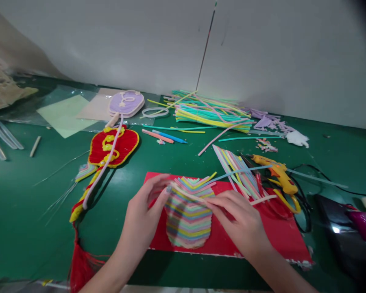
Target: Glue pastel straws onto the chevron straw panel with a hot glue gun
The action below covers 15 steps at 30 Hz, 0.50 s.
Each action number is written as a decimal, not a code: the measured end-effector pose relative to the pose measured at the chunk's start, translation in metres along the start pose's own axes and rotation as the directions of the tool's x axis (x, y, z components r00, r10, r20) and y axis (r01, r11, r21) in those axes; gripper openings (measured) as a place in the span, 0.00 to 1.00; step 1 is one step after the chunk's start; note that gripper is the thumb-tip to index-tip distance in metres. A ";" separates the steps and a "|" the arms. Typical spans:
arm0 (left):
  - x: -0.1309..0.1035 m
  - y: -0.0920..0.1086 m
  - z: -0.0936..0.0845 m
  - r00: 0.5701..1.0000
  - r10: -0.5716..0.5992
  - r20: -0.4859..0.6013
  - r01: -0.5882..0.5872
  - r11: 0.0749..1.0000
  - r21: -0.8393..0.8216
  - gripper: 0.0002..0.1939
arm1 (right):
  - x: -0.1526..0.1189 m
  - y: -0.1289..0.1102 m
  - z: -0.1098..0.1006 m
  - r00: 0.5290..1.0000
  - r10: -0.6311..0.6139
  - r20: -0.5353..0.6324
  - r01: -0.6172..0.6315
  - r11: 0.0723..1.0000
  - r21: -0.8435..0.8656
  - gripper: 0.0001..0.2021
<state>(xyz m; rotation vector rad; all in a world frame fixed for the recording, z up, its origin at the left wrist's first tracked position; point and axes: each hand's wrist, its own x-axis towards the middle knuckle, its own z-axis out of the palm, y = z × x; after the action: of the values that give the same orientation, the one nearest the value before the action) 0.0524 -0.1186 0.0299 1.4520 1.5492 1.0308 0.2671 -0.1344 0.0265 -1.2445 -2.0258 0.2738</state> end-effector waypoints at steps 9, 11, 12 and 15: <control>-0.042 -0.013 0.009 0.840 0.424 0.338 -0.531 0.522 0.667 0.27 | -0.008 0.003 0.010 0.997 0.051 0.051 -0.047 0.995 -0.091 0.05; -0.043 -0.017 0.012 0.814 0.424 0.397 -0.567 0.433 0.701 0.28 | -0.006 0.003 0.012 0.998 0.037 0.046 -0.032 0.994 -0.104 0.05; -0.042 -0.018 0.013 0.808 0.420 0.414 -0.575 0.404 0.712 0.29 | -0.006 0.002 0.014 0.999 0.031 0.044 -0.026 0.993 -0.111 0.05; -0.040 -0.022 0.016 0.801 0.412 0.435 -0.582 0.362 0.728 0.29 | -0.005 0.001 0.016 0.998 0.029 0.051 -0.023 0.991 -0.129 0.05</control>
<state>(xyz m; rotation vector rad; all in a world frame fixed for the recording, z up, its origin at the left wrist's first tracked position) 0.0612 -0.1586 0.0035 2.7747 1.5485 0.3410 0.2583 -0.1347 0.0118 -1.3564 -2.1014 0.1922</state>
